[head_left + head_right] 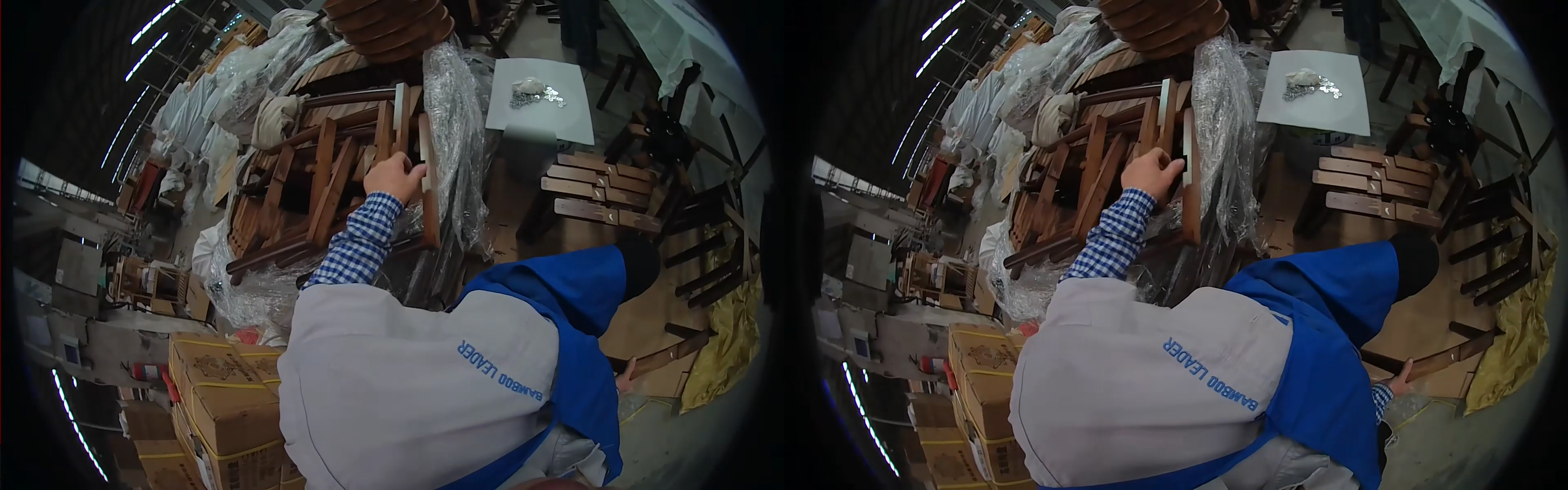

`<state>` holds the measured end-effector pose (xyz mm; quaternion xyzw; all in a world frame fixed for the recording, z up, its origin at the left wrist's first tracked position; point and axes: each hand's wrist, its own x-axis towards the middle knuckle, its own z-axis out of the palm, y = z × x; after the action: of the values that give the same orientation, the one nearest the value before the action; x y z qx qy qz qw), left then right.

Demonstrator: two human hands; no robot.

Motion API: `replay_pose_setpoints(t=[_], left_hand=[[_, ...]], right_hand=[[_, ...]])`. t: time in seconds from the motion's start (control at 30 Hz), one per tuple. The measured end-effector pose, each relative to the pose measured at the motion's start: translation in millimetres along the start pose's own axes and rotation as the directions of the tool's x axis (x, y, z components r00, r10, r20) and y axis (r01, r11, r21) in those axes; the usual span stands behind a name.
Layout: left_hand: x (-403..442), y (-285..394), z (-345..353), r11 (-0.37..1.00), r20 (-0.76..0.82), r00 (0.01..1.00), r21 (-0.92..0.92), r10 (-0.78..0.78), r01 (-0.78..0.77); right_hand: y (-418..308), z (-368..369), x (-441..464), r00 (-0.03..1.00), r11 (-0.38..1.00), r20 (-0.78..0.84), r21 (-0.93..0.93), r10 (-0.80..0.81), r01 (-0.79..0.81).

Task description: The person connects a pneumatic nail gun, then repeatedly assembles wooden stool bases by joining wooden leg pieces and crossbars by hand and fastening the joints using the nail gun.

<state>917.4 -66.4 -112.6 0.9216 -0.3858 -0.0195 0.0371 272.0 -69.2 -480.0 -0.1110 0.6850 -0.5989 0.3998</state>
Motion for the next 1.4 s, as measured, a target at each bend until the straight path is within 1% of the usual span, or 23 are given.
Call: replay_pose_setpoints(t=[0.07, 0.1, 0.17, 0.23, 0.3, 0.33, 0.37, 0.4, 0.43, 0.5, 0.53, 0.57, 0.63, 0.67, 0.7, 0.77, 0.87, 1.0, 1.07, 1.2, 1.3, 1.37, 1.4], left_hand=[[22.8, -33.2, 4.2, 0.996, -0.31, 0.949, 0.052, -0.058, 0.078], [27.0, -52.2, -5.1, 0.993, -0.384, 0.919, 0.045, -0.084, 0.11], [42.6, -106.4, -10.3, 0.928, -0.44, 0.868, 0.17, -0.229, 0.33], [40.5, -155.0, -19.7, 0.832, -0.226, 0.837, 0.15, -0.498, 0.535], [46.2, -205.6, -19.0, 0.749, 0.163, 0.75, -0.075, -0.642, 0.658], [47.4, -229.5, -17.3, 0.701, 0.138, 0.724, -0.181, -0.676, 0.69], [43.6, -245.2, -12.9, 0.643, 0.124, 0.692, -0.285, -0.711, 0.711], [32.2, -245.7, -15.6, 0.714, 0.082, 0.745, -0.234, -0.662, 0.66], [30.6, -252.8, -11.8, 0.706, 0.09, 0.74, -0.24, -0.667, 0.666], [32.0, -270.1, -8.8, 0.734, 0.48, 0.77, -0.32, -0.42, 0.599], [37.7, -269.7, -0.5, 0.753, 0.422, 0.78, -0.276, -0.463, 0.597], [45.9, -275.9, 7.8, 0.752, 0.421, 0.78, -0.279, -0.464, 0.598], [64.1, -282.4, 27.9, 0.799, 0.376, 0.789, -0.173, -0.486, 0.575], [69.6, -279.4, 34.5, 0.806, 0.259, 0.803, -0.125, -0.536, 0.579], [69.3, -269.5, 30.4, 0.806, 0.264, 0.804, -0.13, -0.533, 0.577], [64.5, -256.8, 14.6, 0.722, 0.238, 0.786, -0.311, -0.571, 0.618], [55.2, -219.0, -18.3, 0.737, 0.136, 0.78, -0.262, -0.61, 0.623], [61.3, -208.0, -47.7, 0.739, 0.096, 0.792, -0.306, -0.603, 0.6], [81.2, -227.8, -48.3, 0.742, 0.062, 0.818, -0.385, -0.572, 0.549], [88.3, -229.1, -97.6, 0.594, 0.058, 0.856, -0.696, -0.514, 0.404], [73.3, -218.0, -156.4, 0.496, 0.044, 0.907, -0.826, -0.419, 0.269], [71.1, -218.1, -186.5, 0.334, 0.029, 0.97, -0.936, -0.24, 0.111], [49.2, -188.4, -215.4, 0.335, -0.022, 0.985, -0.942, -0.17, 0.037]], right_hand=[[2.5, -2.5, -0.2, 0.998, 0.998, -0.064, 0.06, 0.0, 0.004], [3.0, -5.0, 1.9, 0.999, 0.998, -0.047, 0.062, -0.003, 0.005], [12.7, -12.6, 13.0, 0.999, 0.998, -0.052, 0.056, -0.017, 0.02], [14.4, -12.8, 14.8, 0.998, 0.998, -0.054, 0.048, -0.027, 0.03], [-5.3, -1.1, -8.5, 1.0, 0.992, 0.006, 0.121, 0.022, -0.022], [-32.8, 20.6, -42.1, 1.0, 0.992, 0.014, 0.125, 0.024, -0.025], [-30.1, 18.7, -39.2, 1.0, 0.992, 0.001, 0.126, 0.007, -0.007], [-13.9, 6.8, -17.8, 1.0, 0.992, -0.014, 0.122, -0.014, 0.016], [2.5, -4.5, 2.6, 1.0, 0.993, -0.007, 0.117, -0.024, 0.024], [11.4, -13.4, 17.1, 1.0, 0.996, 0.004, 0.094, -0.013, 0.012], [15.5, -17.7, 24.1, 1.0, 0.996, 0.009, 0.086, -0.003, 0.002], [16.6, -19.9, 27.3, 1.0, 0.997, 0.011, 0.081, 0.006, -0.007], [18.2, -22.9, 32.2, 1.0, 0.997, 0.003, 0.076, 0.022, -0.022], [18.5, -23.6, 33.5, 1.0, 0.997, -0.002, 0.074, 0.027, -0.026], [19.3, -24.6, 35.1, 1.0, 0.997, -0.006, 0.069, 0.03, -0.03], [19.9, -25.9, 36.5, 0.999, 0.998, -0.001, 0.048, 0.041, -0.041], [20.4, -25.7, 34.7, 1.0, 0.999, 0.019, 0.031, 0.015, -0.015], [24.1, -26.3, 35.8, 0.997, 0.997, 0.042, 0.012, -0.072, 0.071], [23.9, -24.1, 34.3, 0.994, 0.994, 0.028, 0.02, -0.107, 0.107], [23.1, -19.6, 31.4, 0.987, 0.986, -0.002, 0.05, -0.161, 0.16], [16.9, -15.7, 25.6, 0.996, 0.996, 0.01, 0.027, -0.086, 0.085], [-3.3, -7.6, 14.1, 1.0, 1.0, -0.005, -0.015, -0.023, 0.023], [-6.1, -5.3, 5.0, 0.999, 0.997, -0.018, -0.073, 0.035, -0.036]])
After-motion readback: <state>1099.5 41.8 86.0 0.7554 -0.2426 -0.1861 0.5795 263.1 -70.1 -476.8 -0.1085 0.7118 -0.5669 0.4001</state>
